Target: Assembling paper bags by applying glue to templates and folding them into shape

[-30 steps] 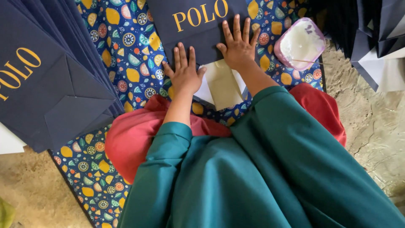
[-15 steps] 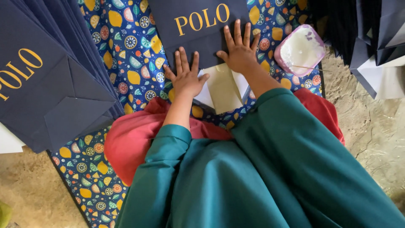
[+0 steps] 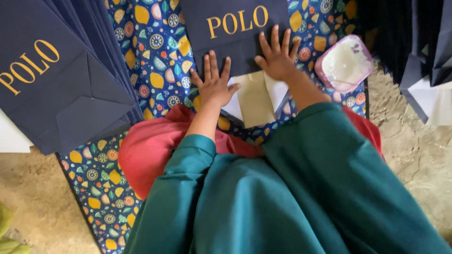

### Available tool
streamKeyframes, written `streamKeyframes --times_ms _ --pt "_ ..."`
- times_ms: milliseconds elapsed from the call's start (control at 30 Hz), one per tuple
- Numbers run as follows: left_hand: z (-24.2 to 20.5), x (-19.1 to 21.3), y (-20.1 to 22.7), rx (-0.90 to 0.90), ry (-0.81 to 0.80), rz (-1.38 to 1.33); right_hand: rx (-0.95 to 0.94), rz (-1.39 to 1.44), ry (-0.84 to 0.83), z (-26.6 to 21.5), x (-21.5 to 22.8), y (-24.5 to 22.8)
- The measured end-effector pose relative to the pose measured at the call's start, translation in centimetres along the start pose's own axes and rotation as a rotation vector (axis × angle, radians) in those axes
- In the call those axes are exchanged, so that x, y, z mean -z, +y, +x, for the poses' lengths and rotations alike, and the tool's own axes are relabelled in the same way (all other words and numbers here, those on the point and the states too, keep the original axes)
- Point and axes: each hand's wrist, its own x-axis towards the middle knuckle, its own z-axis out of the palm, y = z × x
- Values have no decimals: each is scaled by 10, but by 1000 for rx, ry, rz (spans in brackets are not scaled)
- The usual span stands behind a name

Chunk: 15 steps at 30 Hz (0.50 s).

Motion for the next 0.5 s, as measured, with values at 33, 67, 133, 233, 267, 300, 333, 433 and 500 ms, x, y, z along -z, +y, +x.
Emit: streamKeyframes --times_ms 33,67,133,233,267,300,333,433,500 --pt "0 0 0 -5 3 1 41 13 -69 4 1 8" --pt "2 1 0 -14 7 0 81 24 -136 8 4 17" --pt "-1 0 1 -10 2 8 61 15 -146 0 6 11" --pt "0 5 0 7 -20 11 80 -10 -93 -2 5 9" --pt "1 6 3 4 -40 7 104 -27 -28 -6 3 13" --pt "-2 3 5 -1 -43 7 98 -28 -29 -16 5 12" --pt "-2 5 4 1 -36 -3 88 -29 6 -20 9 8" --pt "-4 7 2 -2 -30 -7 125 -46 97 -34 -7 12" --pt "-5 7 1 -3 -20 -10 181 -73 158 -60 6 -5"
